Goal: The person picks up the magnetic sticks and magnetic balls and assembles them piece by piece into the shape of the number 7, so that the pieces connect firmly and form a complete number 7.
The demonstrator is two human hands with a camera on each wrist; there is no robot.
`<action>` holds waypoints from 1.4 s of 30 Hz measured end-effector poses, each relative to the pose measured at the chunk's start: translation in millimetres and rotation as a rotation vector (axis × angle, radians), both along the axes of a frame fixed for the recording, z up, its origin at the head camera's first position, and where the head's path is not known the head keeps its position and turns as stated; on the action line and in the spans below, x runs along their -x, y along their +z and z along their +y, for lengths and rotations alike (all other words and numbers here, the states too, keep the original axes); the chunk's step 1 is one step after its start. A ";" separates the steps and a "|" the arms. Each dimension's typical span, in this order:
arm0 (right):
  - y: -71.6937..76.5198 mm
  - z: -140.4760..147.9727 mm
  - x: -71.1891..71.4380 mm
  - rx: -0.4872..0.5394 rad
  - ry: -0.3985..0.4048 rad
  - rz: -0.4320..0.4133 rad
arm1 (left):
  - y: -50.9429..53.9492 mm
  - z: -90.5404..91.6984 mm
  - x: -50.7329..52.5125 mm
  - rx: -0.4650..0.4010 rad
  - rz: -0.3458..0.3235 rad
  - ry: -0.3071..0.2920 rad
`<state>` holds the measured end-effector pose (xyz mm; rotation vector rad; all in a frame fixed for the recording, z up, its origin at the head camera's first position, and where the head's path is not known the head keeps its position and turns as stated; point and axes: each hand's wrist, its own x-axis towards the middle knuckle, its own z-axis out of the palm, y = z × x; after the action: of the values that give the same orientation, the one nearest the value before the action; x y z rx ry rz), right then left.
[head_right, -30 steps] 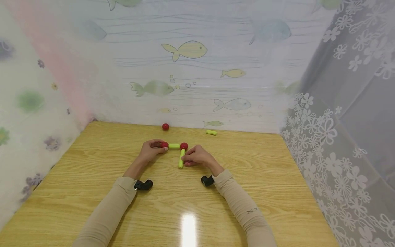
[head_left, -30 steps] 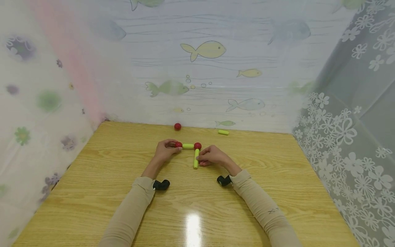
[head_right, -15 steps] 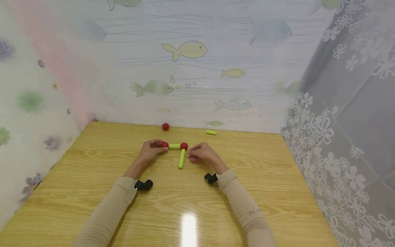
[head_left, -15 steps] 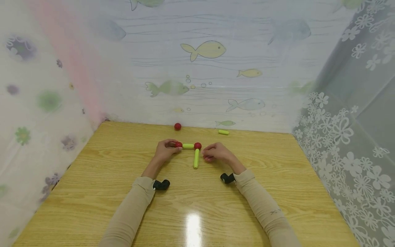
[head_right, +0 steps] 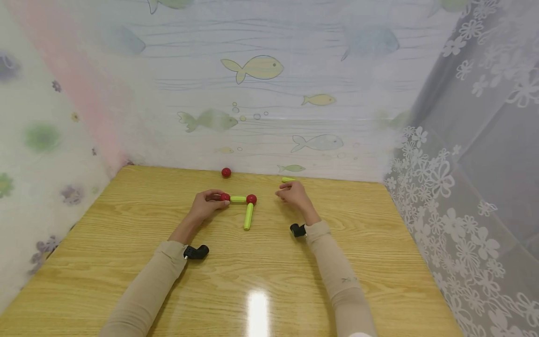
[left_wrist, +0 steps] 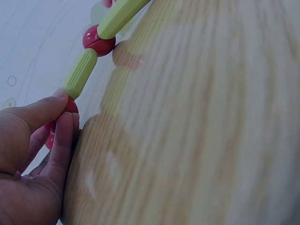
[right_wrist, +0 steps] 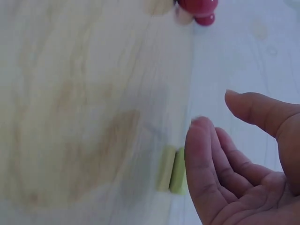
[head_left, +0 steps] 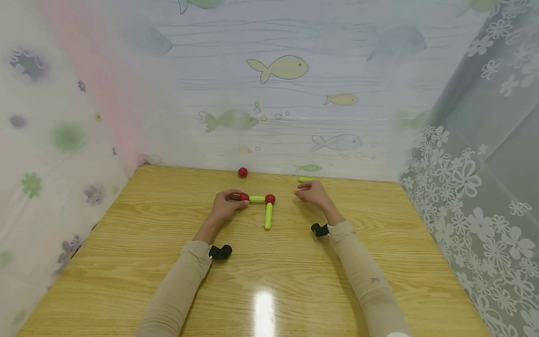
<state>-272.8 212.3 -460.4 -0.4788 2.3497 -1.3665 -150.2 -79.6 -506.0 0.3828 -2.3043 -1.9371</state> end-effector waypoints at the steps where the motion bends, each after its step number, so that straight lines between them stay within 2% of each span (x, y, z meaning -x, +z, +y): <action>1: 0.6 1.7 2.7 -0.014 -0.013 0.026 | -0.1 0.0 0.0 -0.001 -0.001 0.000; 7: 3.2 8.7 19.3 -0.096 -0.077 0.174 | 0.3 0.1 0.2 0.005 -0.008 0.000; 10: 2.4 9.6 28.0 -0.136 -0.112 0.213 | 1.1 0.0 -0.2 0.010 -0.011 -0.001; 15: -4.1 11.2 40.6 -0.159 -0.155 0.224 | 1.0 0.0 -0.2 0.016 -0.013 -0.003; 21: -11.2 15.2 51.3 -0.106 -0.164 0.211 | -0.2 1.1 -0.5 0.026 -0.012 -0.005; 29: -21.5 23.4 61.4 -0.042 -0.092 0.126 | -0.2 1.6 -1.1 0.024 -0.008 -0.002; 35: -25.3 28.0 65.2 -0.033 -0.061 0.116 | -0.3 1.4 -0.6 0.032 -0.008 0.000; 42: -26.3 28.4 66.1 0.013 -0.074 0.064 | -1.0 -0.7 0.9 0.028 -0.003 0.010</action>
<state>-338.9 240.6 -486.7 -0.4499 2.4340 -1.4203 -151.1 -80.3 -507.0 0.3946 -2.3240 -1.8991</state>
